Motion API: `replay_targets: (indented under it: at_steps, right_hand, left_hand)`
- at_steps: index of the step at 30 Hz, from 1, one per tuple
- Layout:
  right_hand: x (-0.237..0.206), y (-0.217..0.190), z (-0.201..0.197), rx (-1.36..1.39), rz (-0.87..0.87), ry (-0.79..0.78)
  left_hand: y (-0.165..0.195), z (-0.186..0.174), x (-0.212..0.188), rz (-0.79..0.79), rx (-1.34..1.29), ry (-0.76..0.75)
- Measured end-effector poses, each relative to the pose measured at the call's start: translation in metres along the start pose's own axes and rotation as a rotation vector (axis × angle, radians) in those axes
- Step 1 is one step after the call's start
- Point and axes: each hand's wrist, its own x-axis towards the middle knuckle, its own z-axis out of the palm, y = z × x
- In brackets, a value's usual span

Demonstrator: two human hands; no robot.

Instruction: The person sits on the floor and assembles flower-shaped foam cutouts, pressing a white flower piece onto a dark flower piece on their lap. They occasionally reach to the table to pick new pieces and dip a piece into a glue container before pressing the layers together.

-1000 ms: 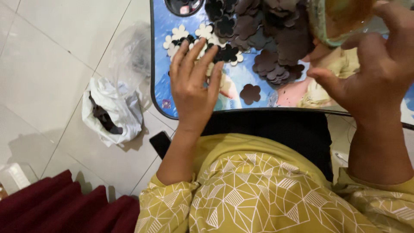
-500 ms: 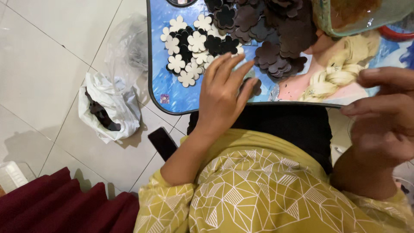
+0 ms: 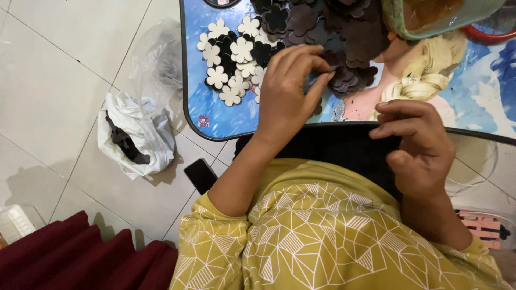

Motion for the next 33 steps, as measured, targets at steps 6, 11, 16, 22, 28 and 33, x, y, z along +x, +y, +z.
replay_targets:
  at_steps: [6, 11, 16, 22, 28, 33]
  right_hand:
    - [-0.008, 0.000, 0.001, 0.132, 0.079, -0.057]
    - [-0.010, 0.005, 0.000, 0.227, 0.101, -0.040]
    - [-0.007, 0.011, 0.003, 0.242, 0.098, -0.055]
    - [-0.006, 0.008, 0.010, 0.177, 0.097, -0.013]
    - [-0.003, 0.007, 0.014, 0.143, 0.098, -0.015]
    - [-0.003, 0.010, 0.017, 0.112, 0.083, -0.034]
  left_hand:
    - [0.015, -0.018, -0.026, -0.552, -0.659, -0.138]
    - [0.013, -0.032, -0.050, -0.517, -0.568, -0.086]
    - [0.022, -0.028, -0.067, -0.447, -0.358, -0.150]
    - [0.014, -0.023, -0.056, -0.024, 0.130, 0.006]
    - [-0.021, -0.049, -0.041, -0.105, 0.577, 0.164]
    - [-0.033, -0.046, -0.038, -0.093, 0.523, 0.119]
